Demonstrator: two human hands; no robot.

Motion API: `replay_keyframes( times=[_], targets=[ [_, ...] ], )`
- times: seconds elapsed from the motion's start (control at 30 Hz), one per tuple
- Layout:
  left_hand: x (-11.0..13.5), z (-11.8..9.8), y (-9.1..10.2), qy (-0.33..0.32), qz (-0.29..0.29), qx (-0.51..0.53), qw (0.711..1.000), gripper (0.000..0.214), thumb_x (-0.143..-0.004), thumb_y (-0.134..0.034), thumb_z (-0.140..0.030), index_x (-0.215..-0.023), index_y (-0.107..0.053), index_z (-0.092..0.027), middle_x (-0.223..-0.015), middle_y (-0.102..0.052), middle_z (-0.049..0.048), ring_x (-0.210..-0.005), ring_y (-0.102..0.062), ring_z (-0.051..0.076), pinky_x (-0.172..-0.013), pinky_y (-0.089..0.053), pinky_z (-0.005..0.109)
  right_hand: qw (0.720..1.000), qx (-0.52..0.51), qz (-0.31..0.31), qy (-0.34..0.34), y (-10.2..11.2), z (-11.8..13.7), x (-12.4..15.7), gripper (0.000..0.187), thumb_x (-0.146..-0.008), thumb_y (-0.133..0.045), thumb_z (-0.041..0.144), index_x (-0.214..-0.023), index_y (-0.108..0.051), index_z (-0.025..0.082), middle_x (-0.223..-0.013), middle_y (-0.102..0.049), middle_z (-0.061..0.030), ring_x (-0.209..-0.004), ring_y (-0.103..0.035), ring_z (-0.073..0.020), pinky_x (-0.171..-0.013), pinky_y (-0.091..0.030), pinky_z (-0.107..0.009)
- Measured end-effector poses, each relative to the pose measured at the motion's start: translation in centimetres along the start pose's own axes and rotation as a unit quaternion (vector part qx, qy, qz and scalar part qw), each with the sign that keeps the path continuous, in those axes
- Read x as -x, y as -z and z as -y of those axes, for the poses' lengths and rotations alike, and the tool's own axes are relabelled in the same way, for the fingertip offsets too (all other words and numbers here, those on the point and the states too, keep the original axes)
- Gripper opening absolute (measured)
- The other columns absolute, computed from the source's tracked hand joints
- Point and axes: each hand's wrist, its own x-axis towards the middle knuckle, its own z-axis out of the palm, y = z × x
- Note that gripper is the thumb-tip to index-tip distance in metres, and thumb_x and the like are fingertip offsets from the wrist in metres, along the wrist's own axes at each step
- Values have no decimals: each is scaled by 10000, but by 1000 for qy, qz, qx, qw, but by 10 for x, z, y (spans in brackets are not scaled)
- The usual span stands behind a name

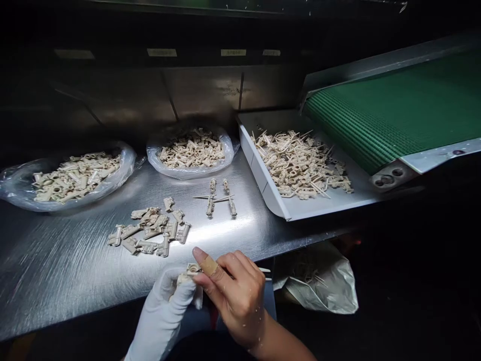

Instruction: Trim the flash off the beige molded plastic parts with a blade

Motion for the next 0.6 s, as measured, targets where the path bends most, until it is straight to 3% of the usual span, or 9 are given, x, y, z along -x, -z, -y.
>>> replay_keyframes(
  times=[0.2, 0.33, 0.47, 0.6],
  targets=[
    [0, 0, 1, -9, 5, -43, 999, 362, -936, -685, -509, -755, -643, -199, -680, -633, -23, -626, -583, 146, -642, -499, 248, 1000, 5, 15, 23, 4, -1, -1, 368, -1078, -562, 206, -1445, -592, 210, -787, -634, -28, -691, -540, -177, -628, -423, -306],
    [1, -2, 4, -80, -17, -122, 989, 290, -953, -678, -445, -792, -699, -205, -732, -686, -4, -652, -630, 166, -653, -507, 262, 999, 17, 38, 23, 8, -1, -3, 388, -1097, -529, 262, -1482, -554, 228, -790, -624, -27, -705, -536, -183, -642, -419, -307],
    [0, -6, 11, -135, -1, -203, 970, 219, -984, -642, -380, -867, -737, -221, -825, -730, 16, -744, -676, 189, -714, -518, 277, 995, 74, 44, 49, 12, 0, -9, 365, -1098, -527, 282, -1453, -584, 216, -757, -617, -24, -679, -510, -184, -622, -382, -309],
    [-3, -8, 15, -118, 33, -218, 968, 272, -1007, -600, -407, -841, -694, -212, -791, -697, 12, -723, -651, 185, -710, -511, 287, 994, 73, 61, 61, 15, 0, -14, 298, -1089, -550, 263, -1358, -646, 178, -718, -600, -14, -649, -508, -174, -600, -368, -306]
  ],
)
